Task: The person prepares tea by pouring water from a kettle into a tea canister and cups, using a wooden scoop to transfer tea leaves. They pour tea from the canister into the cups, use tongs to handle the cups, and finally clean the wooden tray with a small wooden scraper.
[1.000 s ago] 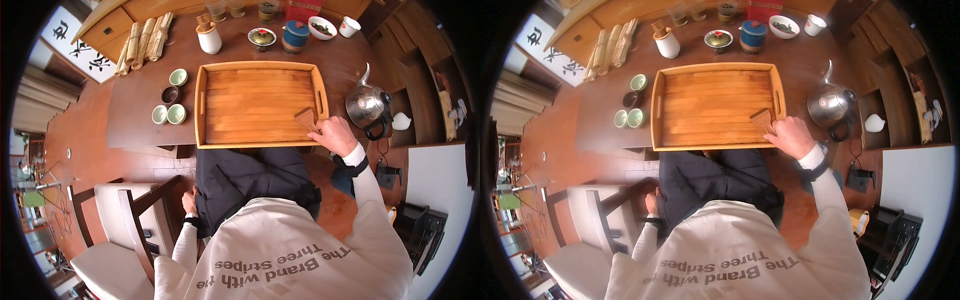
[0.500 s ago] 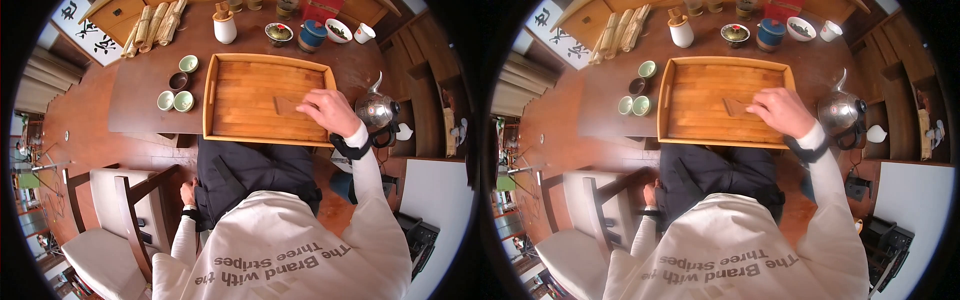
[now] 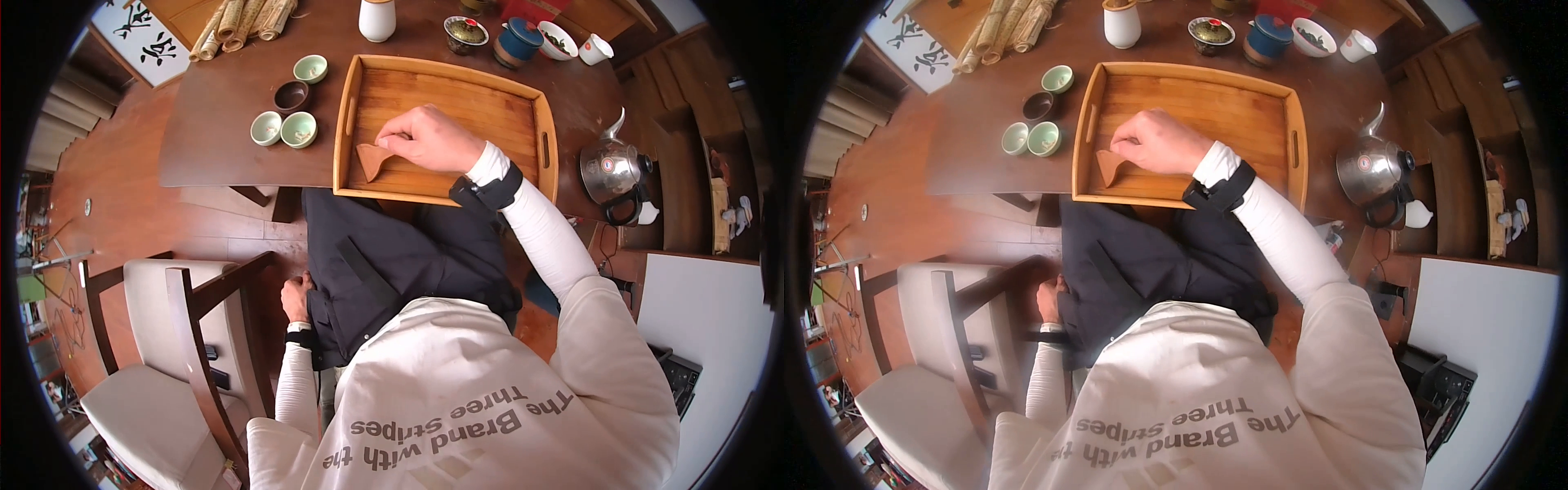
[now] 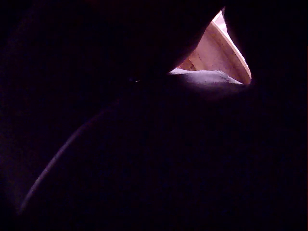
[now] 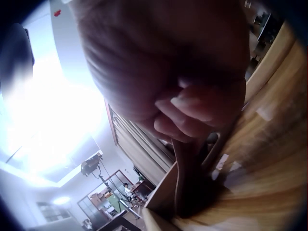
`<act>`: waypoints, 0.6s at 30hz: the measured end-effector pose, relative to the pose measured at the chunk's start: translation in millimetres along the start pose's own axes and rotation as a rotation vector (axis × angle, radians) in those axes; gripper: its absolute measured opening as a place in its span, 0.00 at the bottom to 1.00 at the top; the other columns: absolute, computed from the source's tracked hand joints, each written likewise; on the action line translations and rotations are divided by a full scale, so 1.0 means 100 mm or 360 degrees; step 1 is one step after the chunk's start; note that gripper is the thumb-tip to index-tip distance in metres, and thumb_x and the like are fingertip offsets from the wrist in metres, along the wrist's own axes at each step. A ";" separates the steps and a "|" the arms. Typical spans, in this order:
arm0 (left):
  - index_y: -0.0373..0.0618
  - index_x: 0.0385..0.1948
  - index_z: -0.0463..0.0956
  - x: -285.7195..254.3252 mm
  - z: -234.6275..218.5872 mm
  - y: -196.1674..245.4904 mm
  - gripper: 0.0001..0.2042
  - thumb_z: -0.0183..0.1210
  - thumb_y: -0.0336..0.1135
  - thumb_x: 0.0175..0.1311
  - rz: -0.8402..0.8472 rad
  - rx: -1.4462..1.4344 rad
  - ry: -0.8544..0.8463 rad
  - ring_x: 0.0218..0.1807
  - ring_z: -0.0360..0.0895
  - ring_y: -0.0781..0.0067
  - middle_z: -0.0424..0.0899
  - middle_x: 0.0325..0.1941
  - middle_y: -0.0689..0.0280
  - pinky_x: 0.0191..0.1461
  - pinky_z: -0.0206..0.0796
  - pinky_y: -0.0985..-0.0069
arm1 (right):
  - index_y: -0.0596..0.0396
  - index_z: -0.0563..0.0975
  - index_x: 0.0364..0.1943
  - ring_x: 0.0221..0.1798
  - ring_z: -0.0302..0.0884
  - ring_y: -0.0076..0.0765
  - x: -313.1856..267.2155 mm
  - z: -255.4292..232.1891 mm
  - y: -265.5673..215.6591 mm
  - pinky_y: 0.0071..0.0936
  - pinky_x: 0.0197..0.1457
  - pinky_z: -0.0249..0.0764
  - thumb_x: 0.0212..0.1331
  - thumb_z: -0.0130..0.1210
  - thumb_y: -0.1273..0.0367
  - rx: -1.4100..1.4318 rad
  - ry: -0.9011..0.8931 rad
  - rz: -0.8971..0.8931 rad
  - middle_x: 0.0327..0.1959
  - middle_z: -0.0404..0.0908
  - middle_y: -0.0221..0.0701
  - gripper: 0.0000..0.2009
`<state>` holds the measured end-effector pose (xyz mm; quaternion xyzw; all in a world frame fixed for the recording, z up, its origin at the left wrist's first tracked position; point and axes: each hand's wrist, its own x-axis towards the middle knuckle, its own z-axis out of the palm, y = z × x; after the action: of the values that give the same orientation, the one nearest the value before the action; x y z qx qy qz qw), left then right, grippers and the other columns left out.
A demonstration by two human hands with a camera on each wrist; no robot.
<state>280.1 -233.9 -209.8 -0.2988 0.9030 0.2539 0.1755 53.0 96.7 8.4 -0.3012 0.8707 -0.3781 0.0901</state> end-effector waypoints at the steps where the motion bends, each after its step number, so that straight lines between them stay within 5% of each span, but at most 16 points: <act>1: 0.35 0.37 0.86 0.00 0.01 -0.02 0.24 0.57 0.54 0.68 0.0009 -0.0018 0.0012 0.47 0.84 0.37 0.86 0.38 0.40 0.53 0.75 0.52 | 0.61 0.85 0.43 0.36 0.86 0.35 -0.07 -0.05 0.02 0.32 0.43 0.78 0.68 0.58 0.63 -0.0029 -0.0030 0.0055 0.33 0.89 0.39 0.14; 6: 0.33 0.36 0.86 -0.04 -0.05 0.06 0.25 0.56 0.53 0.69 -0.0003 -0.0082 -0.0006 0.46 0.85 0.37 0.86 0.37 0.40 0.52 0.75 0.53 | 0.62 0.85 0.42 0.39 0.87 0.31 -0.90 -0.58 0.46 0.30 0.46 0.79 0.68 0.59 0.67 -0.0082 0.0161 0.0319 0.36 0.89 0.40 0.11; 8: 0.33 0.36 0.86 -0.04 -0.04 0.07 0.25 0.56 0.54 0.69 -0.0015 -0.0067 -0.0006 0.45 0.85 0.37 0.86 0.37 0.40 0.51 0.75 0.53 | 0.61 0.85 0.43 0.42 0.87 0.41 -1.25 -0.83 0.36 0.33 0.47 0.78 0.67 0.59 0.64 -0.0234 0.0217 0.0636 0.38 0.88 0.43 0.12; 12: 0.35 0.36 0.86 -0.05 -0.06 0.12 0.25 0.56 0.54 0.68 0.0048 -0.0082 -0.0001 0.45 0.84 0.37 0.86 0.36 0.41 0.50 0.74 0.52 | 0.60 0.85 0.43 0.41 0.87 0.42 -1.37 -0.98 0.11 0.32 0.47 0.78 0.67 0.60 0.63 -0.0461 0.0168 0.0874 0.38 0.89 0.42 0.13; 14: 0.34 0.34 0.85 -0.04 -0.06 0.10 0.25 0.56 0.54 0.68 0.0035 -0.0067 -0.0011 0.44 0.84 0.36 0.86 0.35 0.41 0.48 0.74 0.52 | 0.62 0.84 0.45 0.38 0.87 0.31 -1.11 -0.84 0.07 0.28 0.45 0.79 0.69 0.59 0.66 -0.0219 0.0348 0.0320 0.37 0.89 0.41 0.12; 18: 0.33 0.31 0.83 -0.01 -0.06 0.06 0.25 0.57 0.54 0.69 0.0051 -0.0102 -0.0057 0.40 0.84 0.38 0.85 0.31 0.42 0.45 0.72 0.53 | 0.59 0.85 0.44 0.38 0.88 0.38 -0.31 -0.34 0.00 0.31 0.45 0.79 0.70 0.58 0.65 -0.0054 0.0299 -0.0003 0.38 0.88 0.42 0.12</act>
<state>276.2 -233.0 -202.0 -0.2852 0.8959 0.2907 0.1778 64.3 135.9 29.8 -0.2667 0.8814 -0.3897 0.0027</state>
